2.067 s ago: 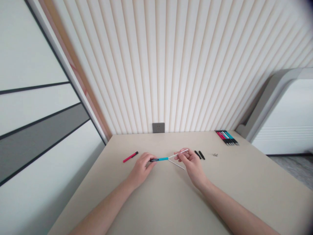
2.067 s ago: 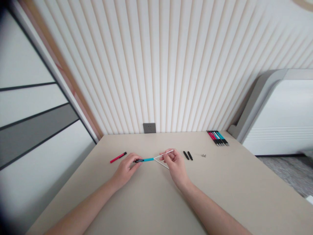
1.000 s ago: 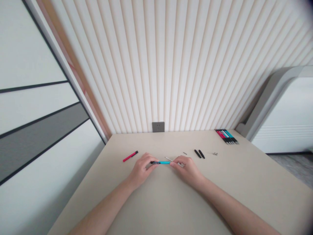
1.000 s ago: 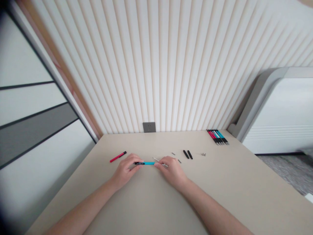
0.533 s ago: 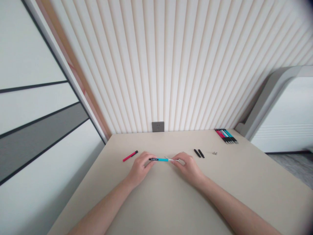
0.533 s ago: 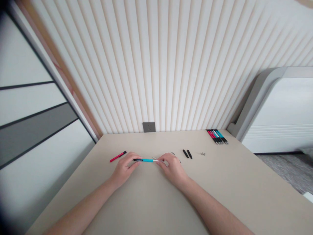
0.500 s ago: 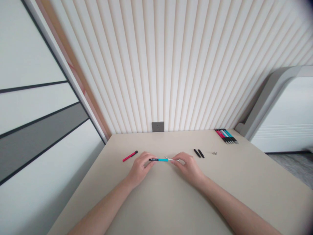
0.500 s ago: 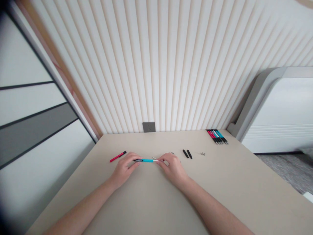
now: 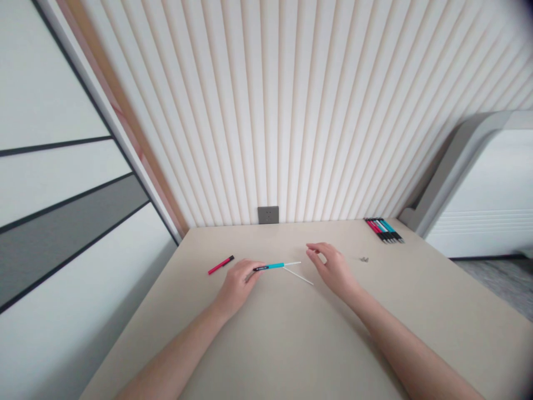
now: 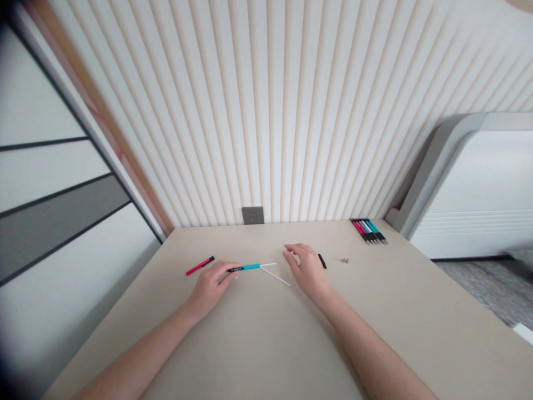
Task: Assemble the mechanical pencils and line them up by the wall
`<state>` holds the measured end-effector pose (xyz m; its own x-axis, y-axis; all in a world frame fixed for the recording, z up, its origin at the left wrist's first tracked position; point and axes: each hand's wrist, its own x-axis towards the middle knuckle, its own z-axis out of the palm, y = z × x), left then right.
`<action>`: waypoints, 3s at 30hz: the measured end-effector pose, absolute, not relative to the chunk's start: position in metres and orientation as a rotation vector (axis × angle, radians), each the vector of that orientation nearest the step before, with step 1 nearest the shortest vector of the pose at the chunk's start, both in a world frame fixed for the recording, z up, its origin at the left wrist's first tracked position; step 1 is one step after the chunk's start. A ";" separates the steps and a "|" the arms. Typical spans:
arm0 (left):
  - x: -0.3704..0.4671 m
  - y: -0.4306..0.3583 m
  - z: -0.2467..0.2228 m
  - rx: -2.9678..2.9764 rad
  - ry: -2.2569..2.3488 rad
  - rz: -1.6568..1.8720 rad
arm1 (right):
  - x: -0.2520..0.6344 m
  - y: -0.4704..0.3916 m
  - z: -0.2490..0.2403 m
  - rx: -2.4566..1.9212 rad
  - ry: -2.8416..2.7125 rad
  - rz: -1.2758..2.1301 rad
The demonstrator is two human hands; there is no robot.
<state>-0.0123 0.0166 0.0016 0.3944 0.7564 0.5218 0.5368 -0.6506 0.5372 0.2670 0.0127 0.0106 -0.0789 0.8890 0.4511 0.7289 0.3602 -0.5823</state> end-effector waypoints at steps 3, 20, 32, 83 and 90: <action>-0.013 0.018 0.000 2.357 1.156 1.147 | 0.289 0.024 0.005 -1.638 -1.886 0.100; -0.013 0.020 0.004 2.247 1.210 1.242 | 0.276 0.023 -0.004 -1.306 -2.110 0.256; -0.013 0.020 0.003 2.234 1.211 1.249 | 0.265 0.011 0.009 -1.200 -2.070 0.281; -0.013 0.018 0.005 2.267 1.196 1.208 | 0.261 0.010 0.008 -1.168 -2.079 0.270; -0.012 0.016 0.004 2.311 1.093 1.130 | 0.252 0.005 0.012 -1.083 -2.009 0.445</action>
<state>-0.0118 0.0156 0.0042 0.3861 0.7648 0.5158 0.4905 -0.6438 0.5873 0.2522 0.0047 0.0116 -0.3190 0.8176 0.4793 0.5385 0.5725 -0.6183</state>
